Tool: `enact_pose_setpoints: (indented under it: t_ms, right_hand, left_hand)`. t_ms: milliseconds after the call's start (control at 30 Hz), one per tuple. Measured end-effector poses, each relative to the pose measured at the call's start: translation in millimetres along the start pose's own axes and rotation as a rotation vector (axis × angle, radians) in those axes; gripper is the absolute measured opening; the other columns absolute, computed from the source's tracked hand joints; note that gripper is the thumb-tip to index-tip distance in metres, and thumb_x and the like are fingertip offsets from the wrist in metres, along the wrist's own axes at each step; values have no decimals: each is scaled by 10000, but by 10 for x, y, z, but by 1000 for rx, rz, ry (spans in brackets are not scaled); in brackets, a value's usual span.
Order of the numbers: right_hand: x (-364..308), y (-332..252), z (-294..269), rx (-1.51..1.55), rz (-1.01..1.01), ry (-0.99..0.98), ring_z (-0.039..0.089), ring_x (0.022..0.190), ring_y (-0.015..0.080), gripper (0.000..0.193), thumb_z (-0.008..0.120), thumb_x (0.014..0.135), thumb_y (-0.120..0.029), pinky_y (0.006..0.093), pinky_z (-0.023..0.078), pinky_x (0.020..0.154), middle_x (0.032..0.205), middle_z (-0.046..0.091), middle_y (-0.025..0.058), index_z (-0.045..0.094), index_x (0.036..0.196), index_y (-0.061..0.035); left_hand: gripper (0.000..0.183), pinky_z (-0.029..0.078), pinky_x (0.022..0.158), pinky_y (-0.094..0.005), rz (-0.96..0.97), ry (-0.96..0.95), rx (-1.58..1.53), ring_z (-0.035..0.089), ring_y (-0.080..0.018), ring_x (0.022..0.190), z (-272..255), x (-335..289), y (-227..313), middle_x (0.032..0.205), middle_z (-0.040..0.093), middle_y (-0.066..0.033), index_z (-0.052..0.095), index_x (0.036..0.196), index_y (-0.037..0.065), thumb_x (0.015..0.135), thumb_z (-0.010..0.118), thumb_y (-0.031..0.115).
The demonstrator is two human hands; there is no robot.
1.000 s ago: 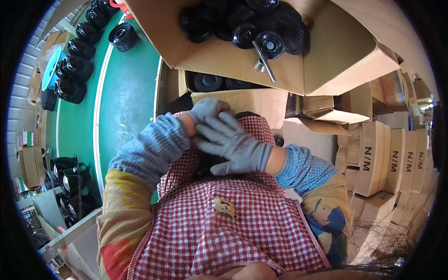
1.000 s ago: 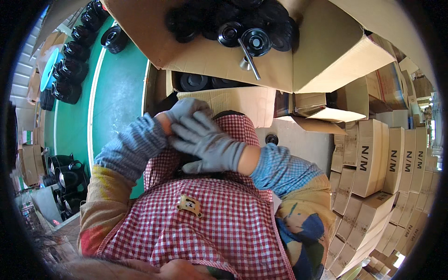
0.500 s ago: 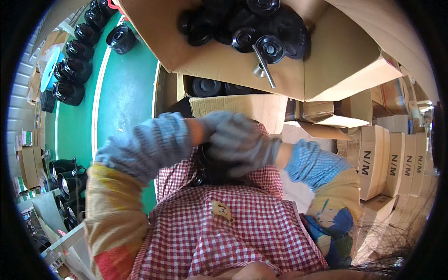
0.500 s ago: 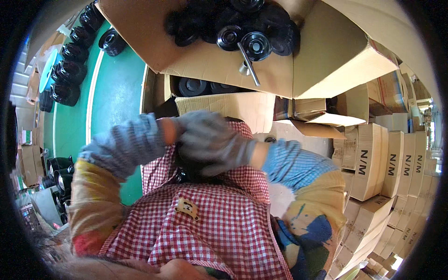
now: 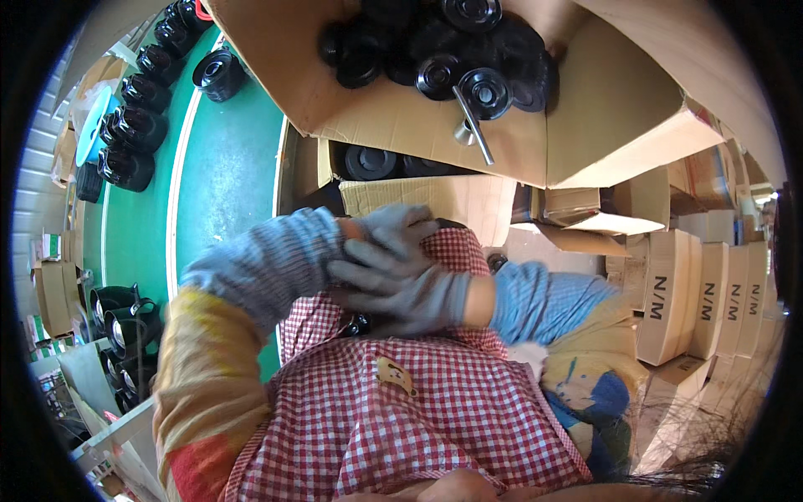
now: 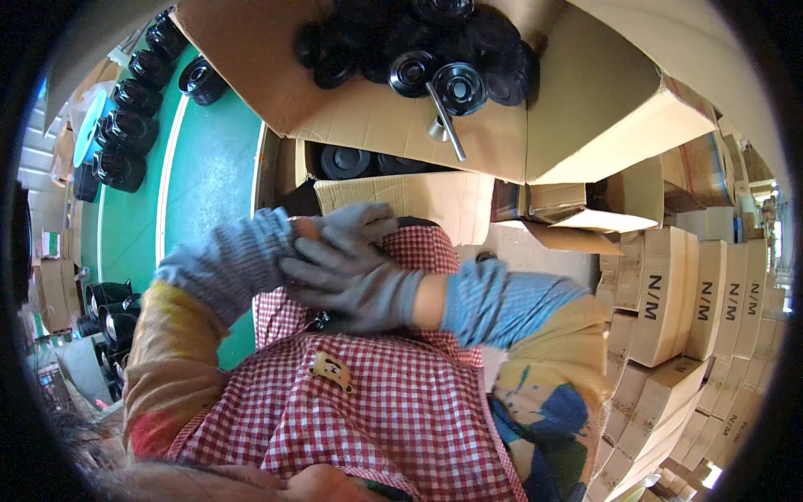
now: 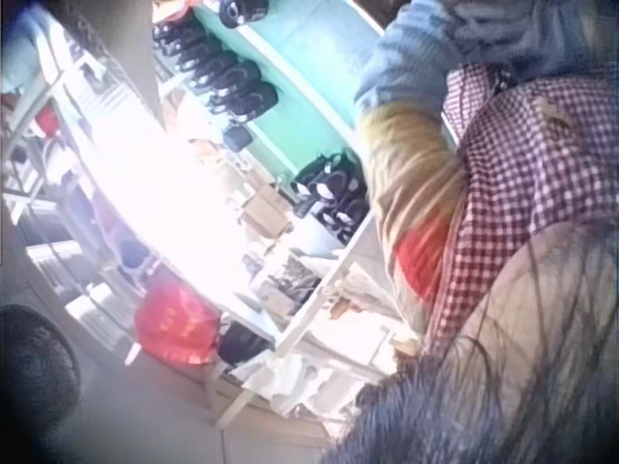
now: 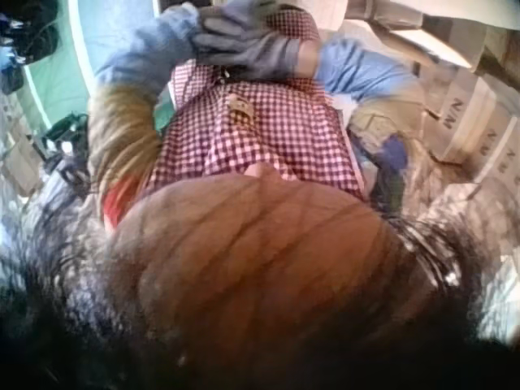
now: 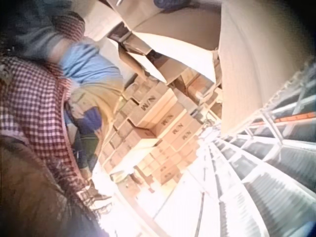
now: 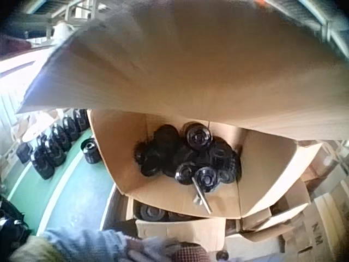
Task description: The person repeatedly picks up black circular components from a cardboard box, places them on a green workbench, and uses a metal tool to press or adjust the center of each part. The person then places the finished parts back on the workbench and repeats the process with additional components.
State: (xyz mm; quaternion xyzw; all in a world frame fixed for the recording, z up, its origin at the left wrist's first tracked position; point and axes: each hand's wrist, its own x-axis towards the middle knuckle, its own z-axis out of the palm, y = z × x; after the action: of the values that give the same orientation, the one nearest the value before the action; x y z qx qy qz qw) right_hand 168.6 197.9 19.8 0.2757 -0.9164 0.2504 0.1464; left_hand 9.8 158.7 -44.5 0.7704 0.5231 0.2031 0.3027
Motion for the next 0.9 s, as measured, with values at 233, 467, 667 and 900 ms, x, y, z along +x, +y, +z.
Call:
enact_pose_setpoints:
  t_ms: [233, 467, 667, 900]
  right_hand:
    - [-420, 424, -111, 244, 98, -333, 271, 1491, 372, 739, 723, 777, -533, 626, 152, 1201, 1569, 386, 150, 556, 1435, -240]
    - [5, -115, 269, -13, 111, -28, 260, 1501, 396, 653, 611, 886, -526, 656, 111, 1194, 1615, 336, 137, 525, 1471, -249]
    - [-370, 1310, 70, -232, 661, 419, 346, 1433, 434, 829, 734, 821, -555, 600, 208, 1193, 1580, 375, 177, 483, 1487, -129]
    - [-1184, 2278, -63, -374, 1231, 101, 698, 974, 415, 580, 602, 917, -295, 543, 533, 845, 1040, 722, 211, 466, 1465, -162]
  left_hand:
    - [507, 479, 1076, -420, 1, -18, -252, 569, -296, 1296, -128, -326, 71, 1372, 584, -144, 477, 1426, 117, 978, 628, 300]
    - [449, 446, 1115, -352, -437, -629, -46, 508, -274, 1369, -292, 391, 474, 1472, 526, -111, 531, 1401, 130, 985, 607, 279]
    - [317, 529, 936, -396, -170, 365, -217, 688, -298, 1059, 225, -85, -500, 1166, 707, -151, 669, 1244, 105, 972, 614, 259]
    - [420, 502, 1007, -382, -456, 605, -330, 637, -302, 1139, -535, -622, -231, 1249, 643, -201, 589, 1320, -2, 934, 669, 141]
